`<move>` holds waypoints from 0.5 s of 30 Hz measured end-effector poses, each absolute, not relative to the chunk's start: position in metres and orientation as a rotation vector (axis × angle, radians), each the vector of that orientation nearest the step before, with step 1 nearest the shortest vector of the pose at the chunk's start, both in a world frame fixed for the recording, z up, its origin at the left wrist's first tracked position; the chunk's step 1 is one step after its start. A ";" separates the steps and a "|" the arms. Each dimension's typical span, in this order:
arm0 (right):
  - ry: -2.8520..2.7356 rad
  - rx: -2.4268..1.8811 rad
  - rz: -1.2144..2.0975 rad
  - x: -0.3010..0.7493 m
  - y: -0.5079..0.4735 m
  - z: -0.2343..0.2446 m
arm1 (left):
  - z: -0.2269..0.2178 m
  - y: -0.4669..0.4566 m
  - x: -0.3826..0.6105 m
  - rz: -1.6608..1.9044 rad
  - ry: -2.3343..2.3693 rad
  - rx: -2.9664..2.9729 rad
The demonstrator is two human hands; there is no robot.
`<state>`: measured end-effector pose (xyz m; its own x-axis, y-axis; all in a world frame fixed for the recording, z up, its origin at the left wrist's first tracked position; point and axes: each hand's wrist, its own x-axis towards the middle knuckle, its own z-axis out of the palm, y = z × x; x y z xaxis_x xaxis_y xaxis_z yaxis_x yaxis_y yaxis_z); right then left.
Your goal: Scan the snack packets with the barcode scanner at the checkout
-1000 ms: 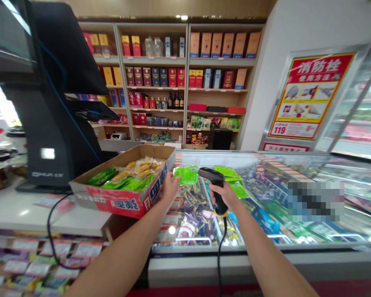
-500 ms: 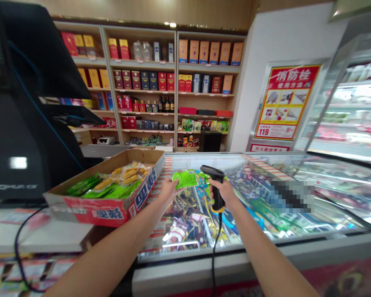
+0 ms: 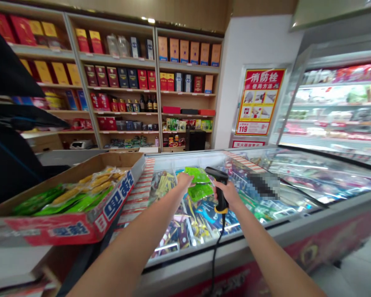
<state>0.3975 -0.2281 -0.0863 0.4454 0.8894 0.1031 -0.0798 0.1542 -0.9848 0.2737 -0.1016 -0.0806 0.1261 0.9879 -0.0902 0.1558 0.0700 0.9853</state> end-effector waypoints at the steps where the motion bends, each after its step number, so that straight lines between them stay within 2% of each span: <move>1: -0.860 -1.215 0.837 0.398 -0.229 -0.086 | -0.083 -0.101 0.272 0.938 1.302 1.385; 8: -0.853 -1.227 0.873 0.384 -0.222 -0.088 | -0.077 -0.108 0.241 0.903 1.549 1.844; 15: -1.006 -1.164 0.987 0.336 -0.200 -0.082 | -0.021 -0.137 0.152 1.057 1.435 2.245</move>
